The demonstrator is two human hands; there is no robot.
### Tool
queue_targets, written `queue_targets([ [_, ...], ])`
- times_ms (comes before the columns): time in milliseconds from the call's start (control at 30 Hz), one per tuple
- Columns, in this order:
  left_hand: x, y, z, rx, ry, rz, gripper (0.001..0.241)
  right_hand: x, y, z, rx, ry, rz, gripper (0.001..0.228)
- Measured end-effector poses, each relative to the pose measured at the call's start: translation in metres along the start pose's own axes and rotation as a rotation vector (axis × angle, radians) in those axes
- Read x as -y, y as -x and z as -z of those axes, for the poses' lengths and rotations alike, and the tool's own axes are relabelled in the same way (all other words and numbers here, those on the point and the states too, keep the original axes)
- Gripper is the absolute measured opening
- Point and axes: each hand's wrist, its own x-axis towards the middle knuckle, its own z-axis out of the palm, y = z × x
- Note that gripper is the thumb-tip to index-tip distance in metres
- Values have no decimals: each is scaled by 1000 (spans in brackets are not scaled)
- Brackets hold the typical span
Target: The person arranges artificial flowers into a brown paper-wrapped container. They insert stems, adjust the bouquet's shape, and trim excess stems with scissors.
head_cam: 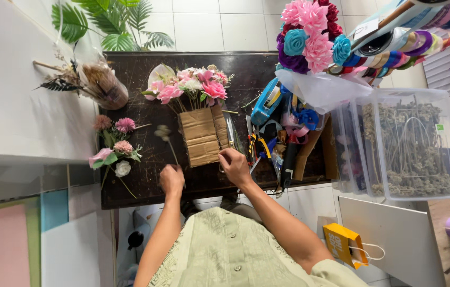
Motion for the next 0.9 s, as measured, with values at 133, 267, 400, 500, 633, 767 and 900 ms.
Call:
queue_targets([
  [133, -65, 48, 65, -59, 398, -228, 30, 25, -15, -2, 24, -58, -8, 8],
  [267, -120, 91, 85, 14, 514, -503, 19, 91, -37, 11, 131, -265, -124, 22],
  [400, -146, 108, 82, 170, 603, -484, 22, 90, -51, 8, 82, -414, -174, 18],
  [500, -159, 98, 99, 156, 732, -414, 25, 126, -48, 32, 89, -480, -171, 20],
  [633, -202, 92, 129, 88, 878, -401, 23, 130, -49, 40, 119, -516, -118, 17],
  [767, -212, 75, 116, 72, 1151, -280, 15, 132, -45, 43, 139, -498, -74, 15],
  [900, -219, 75, 115, 34, 1286, -196, 17, 130, -48, 48, 126, -451, -46, 15],
])
